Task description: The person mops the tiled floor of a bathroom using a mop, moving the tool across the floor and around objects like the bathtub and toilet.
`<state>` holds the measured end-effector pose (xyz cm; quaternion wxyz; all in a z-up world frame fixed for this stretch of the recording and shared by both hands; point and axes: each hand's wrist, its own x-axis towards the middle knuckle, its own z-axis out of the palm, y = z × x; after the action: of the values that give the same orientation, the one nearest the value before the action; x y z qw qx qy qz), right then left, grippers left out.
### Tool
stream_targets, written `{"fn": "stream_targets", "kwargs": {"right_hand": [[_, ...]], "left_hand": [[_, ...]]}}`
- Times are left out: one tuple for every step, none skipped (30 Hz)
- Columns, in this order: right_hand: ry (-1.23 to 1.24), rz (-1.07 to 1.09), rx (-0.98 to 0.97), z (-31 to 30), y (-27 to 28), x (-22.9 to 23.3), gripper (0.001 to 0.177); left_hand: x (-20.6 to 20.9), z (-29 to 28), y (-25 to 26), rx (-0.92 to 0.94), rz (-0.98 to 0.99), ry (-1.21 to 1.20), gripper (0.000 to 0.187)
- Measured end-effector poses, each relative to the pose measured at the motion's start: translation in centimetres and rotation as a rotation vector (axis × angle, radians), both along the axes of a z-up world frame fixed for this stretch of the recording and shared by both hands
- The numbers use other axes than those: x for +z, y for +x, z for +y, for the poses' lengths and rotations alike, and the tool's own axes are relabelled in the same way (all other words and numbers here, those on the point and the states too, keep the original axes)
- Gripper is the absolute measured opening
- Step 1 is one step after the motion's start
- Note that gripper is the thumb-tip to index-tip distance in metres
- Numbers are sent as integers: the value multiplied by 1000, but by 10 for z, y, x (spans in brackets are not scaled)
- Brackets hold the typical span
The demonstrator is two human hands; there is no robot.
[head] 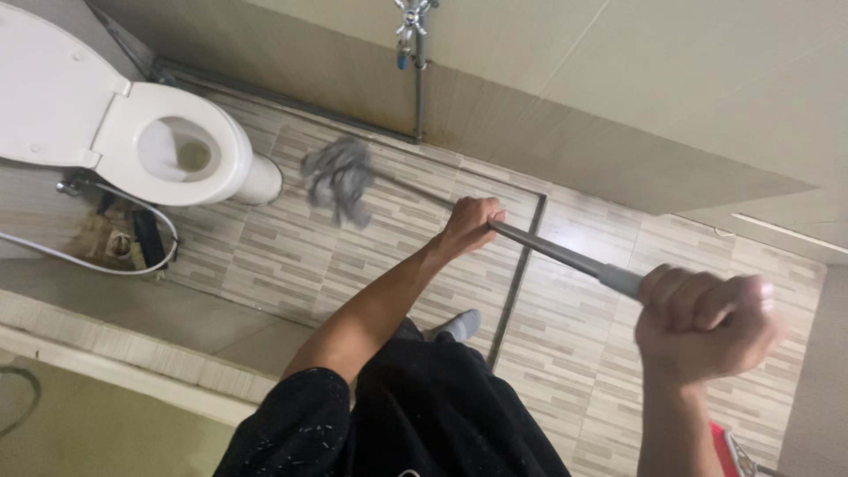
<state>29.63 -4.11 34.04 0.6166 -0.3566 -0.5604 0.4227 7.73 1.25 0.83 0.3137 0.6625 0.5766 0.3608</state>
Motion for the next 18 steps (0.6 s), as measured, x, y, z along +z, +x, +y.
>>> {"fn": "stream_targets", "kwargs": {"right_hand": [[22,-58,-26,-1,-1,5,48],[50,-64,-56,3,1,11,47],[73,-72,-80,9,6,15,45],[95,-80,-104,13,13,19,44],[42,-29,-89,16,20,22,43],[-11,22,-74,20,28,25,42],[-54,49,-58,22,37,24,44],[-97,76,-44,25,46,23,45],[-119,83,-30,32,52,19,49],[-153,88,-25,35,56,15,50],[-187,97,-21,37,58,10,51],[-232,102,-25,38,59,6,50],[-246,110,-26,40,63,5,50],[-261,118,-28,40,65,5,49],[-261,126,-18,39,68,5,50],[-265,139,-20,35,71,7,50],[-258,159,-20,36,72,8,50],[-254,183,-31,32,74,12,50]], "left_hand": [[5,7,3,6,-28,49,40],[12,11,10,-10,-9,-19,39],[19,10,22,-19,9,-94,38],[27,7,31,-29,26,-169,37],[36,2,33,-49,26,-208,40],[44,-10,36,-68,26,-248,43],[48,-27,41,-82,22,-296,46],[50,-42,46,-79,3,-272,37],[49,-54,51,-69,-15,-247,28],[47,-64,57,-60,-33,-221,20],[42,-73,62,-42,-16,-219,18],[37,-80,66,-24,1,-217,15],[34,-82,72,-15,15,-209,14],[30,-78,73,-21,43,-226,20],[28,-77,73,-27,68,-253,26],[27,-75,73,-33,92,-281,32],[28,-67,74,-10,97,-223,33],[31,-59,77,13,102,-165,34]]}}
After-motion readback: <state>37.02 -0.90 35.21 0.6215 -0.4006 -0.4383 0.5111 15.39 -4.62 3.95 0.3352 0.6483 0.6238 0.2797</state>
